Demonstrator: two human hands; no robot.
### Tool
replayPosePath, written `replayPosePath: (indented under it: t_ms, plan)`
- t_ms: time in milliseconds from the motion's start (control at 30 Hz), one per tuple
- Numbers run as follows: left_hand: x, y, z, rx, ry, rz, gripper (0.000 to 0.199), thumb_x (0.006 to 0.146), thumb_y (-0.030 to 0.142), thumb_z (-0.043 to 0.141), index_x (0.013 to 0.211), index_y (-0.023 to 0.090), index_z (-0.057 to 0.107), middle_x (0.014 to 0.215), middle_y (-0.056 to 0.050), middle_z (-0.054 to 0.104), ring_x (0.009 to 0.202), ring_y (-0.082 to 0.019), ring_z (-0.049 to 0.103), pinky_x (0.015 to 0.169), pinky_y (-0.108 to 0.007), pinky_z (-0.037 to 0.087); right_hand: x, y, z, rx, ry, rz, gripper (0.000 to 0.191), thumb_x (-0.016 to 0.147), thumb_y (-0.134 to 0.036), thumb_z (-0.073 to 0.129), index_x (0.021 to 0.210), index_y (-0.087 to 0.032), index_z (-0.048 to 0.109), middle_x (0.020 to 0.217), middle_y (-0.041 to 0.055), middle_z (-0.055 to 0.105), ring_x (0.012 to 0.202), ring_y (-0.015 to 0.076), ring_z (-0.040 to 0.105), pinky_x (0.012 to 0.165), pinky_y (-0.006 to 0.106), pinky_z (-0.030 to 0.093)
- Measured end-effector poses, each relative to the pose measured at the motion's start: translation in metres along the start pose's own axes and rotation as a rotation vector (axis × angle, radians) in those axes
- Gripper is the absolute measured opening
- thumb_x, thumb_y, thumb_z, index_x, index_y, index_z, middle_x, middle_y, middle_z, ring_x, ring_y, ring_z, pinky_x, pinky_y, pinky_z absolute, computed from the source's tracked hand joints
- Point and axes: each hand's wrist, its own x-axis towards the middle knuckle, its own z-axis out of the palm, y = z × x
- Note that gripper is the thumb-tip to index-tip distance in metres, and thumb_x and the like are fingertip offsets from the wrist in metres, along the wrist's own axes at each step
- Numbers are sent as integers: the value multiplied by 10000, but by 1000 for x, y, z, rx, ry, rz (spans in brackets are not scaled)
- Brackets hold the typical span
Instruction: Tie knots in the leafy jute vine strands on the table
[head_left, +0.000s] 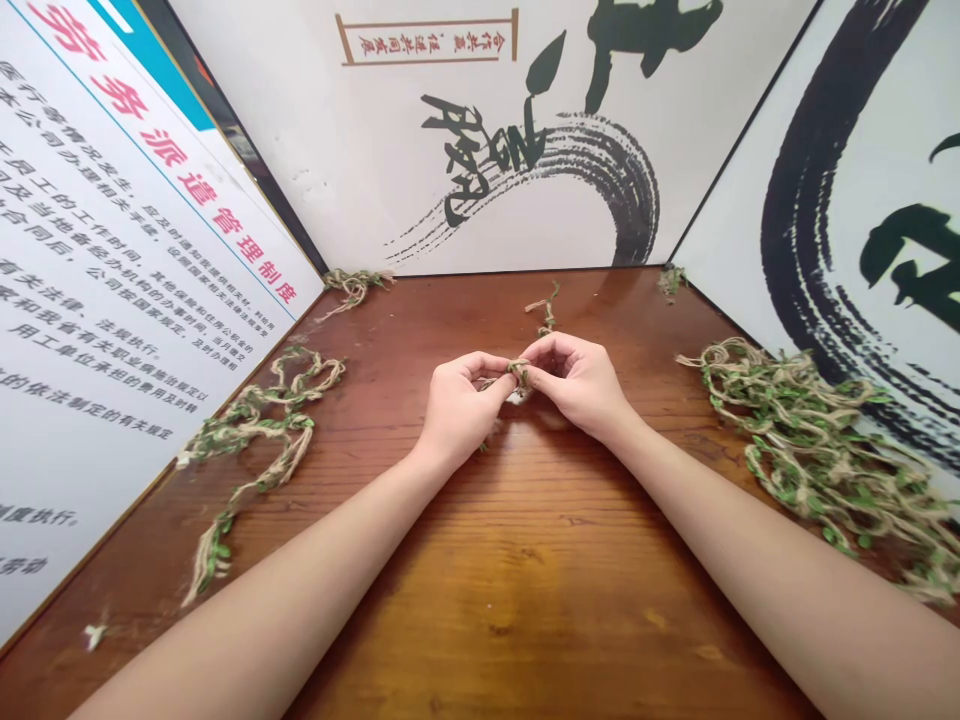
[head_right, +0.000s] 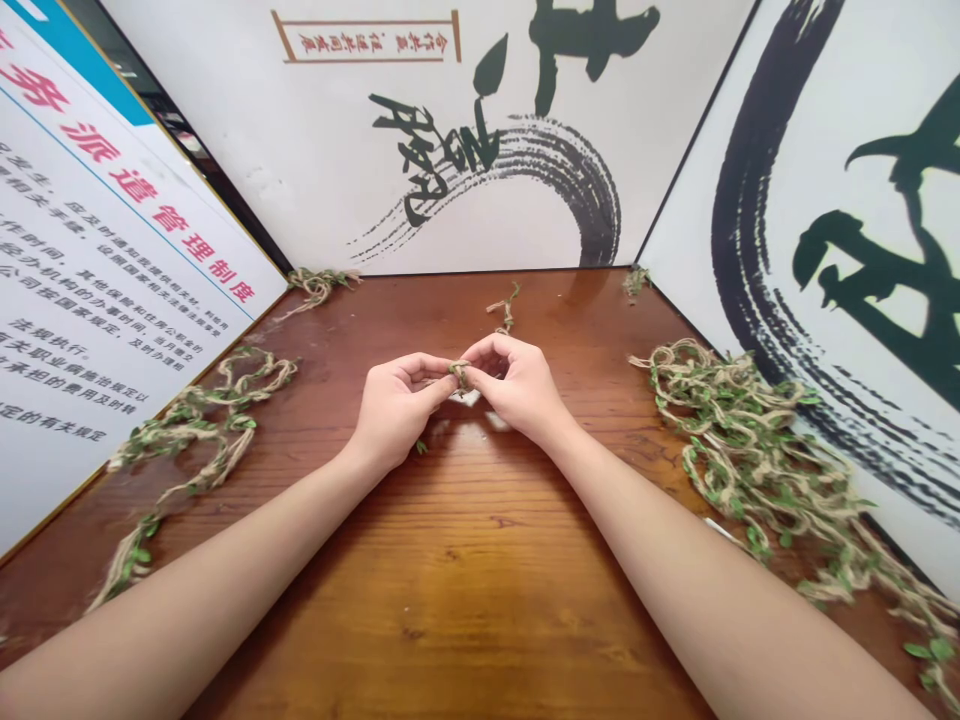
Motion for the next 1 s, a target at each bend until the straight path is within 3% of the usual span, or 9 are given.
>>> replayPosePath:
  t_ms: [233,633,800,900,1000]
  plan:
    - [0,0,1,39,14,20,228,747,362,802,827,154,753,763,-57,759,610,-143,634,570,-256,476,-1,-1,2,4,40,-14,282,698,-383,879,773,-190,687,721,15,695,642,138,603,609,289,482]
    - [0,4,4,95,81,27,160,768,312,768,770,168,697,703,-22,717,612,-132,620,587,-250,472,-2,-3,-4,78,-40,-36,117,773,-280,751,851,-198,781,780,23,746,686,146,650,678,304,528]
    - [0,2,3,102,71,38,181,745,311,780,749,170,667,681,-11,696,580,-120,589,551,-239,447,-1,-1,-3,60,-87,-2,245,795,-343,769,992,-197,784,821,30,757,720,152,668,714,309,545]
    - [1,2,2,36,57,45,186,728,306,795,777,171,676,718,-18,711,621,-130,624,588,-243,487,0,-2,-4,41,-161,18,269,789,-425,788,914,-187,784,890,61,778,784,176,693,756,326,557]
    - [2,2,1,-28,45,42,181,713,296,803,782,175,687,721,-16,710,624,-130,625,591,-244,499,0,-4,-5,22,-165,33,324,760,-490,818,832,-181,752,826,52,756,734,165,663,710,309,538]
